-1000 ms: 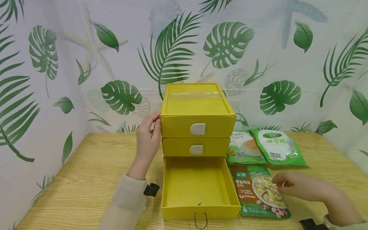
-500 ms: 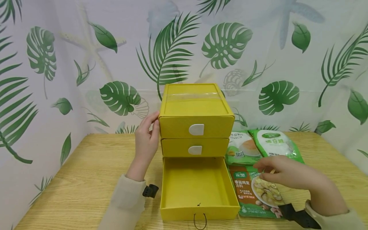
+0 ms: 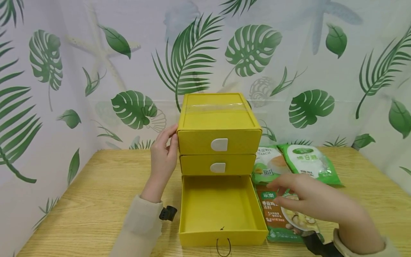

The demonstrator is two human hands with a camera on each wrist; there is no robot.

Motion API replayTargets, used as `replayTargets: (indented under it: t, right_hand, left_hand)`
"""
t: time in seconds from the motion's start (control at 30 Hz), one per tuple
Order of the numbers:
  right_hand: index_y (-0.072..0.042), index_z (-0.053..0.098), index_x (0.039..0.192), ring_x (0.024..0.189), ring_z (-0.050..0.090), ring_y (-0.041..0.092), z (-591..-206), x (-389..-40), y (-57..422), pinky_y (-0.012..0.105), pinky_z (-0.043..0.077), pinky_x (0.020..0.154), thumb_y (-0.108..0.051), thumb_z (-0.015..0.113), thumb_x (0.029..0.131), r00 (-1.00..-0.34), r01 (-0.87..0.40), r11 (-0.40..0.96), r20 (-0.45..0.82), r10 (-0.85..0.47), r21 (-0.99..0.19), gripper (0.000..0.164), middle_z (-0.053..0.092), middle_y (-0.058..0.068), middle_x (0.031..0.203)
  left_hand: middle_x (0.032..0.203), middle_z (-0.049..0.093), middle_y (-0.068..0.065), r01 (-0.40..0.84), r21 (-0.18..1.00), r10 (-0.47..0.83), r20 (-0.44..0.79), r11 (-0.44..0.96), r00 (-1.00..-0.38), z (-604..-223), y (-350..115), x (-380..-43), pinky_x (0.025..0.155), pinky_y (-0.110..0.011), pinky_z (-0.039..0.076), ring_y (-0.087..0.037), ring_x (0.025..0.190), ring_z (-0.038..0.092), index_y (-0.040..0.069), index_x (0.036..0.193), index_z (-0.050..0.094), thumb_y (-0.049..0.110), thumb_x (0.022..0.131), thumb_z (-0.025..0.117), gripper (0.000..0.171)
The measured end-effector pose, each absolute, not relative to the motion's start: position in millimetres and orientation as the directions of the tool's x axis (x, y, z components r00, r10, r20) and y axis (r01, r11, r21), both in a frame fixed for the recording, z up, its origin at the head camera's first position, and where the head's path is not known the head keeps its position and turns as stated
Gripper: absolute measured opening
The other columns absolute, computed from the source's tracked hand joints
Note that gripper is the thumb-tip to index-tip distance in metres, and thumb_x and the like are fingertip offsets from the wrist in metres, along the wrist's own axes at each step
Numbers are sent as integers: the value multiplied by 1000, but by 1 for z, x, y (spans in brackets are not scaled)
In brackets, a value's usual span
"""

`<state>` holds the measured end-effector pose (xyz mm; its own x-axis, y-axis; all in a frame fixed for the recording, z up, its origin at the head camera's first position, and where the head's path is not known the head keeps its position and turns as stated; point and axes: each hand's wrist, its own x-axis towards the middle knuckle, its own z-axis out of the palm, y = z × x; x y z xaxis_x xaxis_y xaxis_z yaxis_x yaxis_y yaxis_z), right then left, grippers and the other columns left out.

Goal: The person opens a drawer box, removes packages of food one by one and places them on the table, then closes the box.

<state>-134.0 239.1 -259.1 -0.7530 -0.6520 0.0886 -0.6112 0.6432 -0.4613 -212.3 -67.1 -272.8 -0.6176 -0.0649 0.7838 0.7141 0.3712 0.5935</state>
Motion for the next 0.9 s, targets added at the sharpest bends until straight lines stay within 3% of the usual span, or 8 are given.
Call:
replayTargets:
  t: [0.37,0.57,0.77,0.9]
  right_hand:
    - [-13,58,108,85,52,3,-267,-119,200,22,49,67,-29,57,87,-612,-738,529,83,-787,-419,27,56,-8,103]
    - [-15,60,111,92,53,3,-274,-110,179,24,48,74,-29,59,85,-552,-746,534,-80,-830,-398,29,58,-11,106]
    - [-25,60,109,84,52,-4,-281,-104,161,18,47,64,-48,50,85,-470,-710,504,-202,-859,-492,34,57,-18,99]
    - [-29,58,103,78,51,-7,-285,-104,155,15,45,60,-51,50,84,-464,-706,511,-225,-857,-490,30,55,-22,94]
  left_hand:
    - [106,56,-24,725,583,-62,793,367,-606,-273,-67,-213,62,-41,53,-33,93,55,-14,107,55,-8,88,46,22]
    - [106,56,-24,722,586,-62,790,367,-610,-273,-67,-213,63,-40,53,-33,92,55,-14,107,55,-7,88,46,22]
    - [106,56,-24,722,588,-63,789,365,-611,-273,-67,-212,62,-41,53,-33,92,55,-14,107,55,-8,88,46,22]
    - [107,56,-24,716,593,-65,785,367,-617,-273,-67,-213,63,-39,53,-33,93,55,-13,107,55,-8,88,46,22]
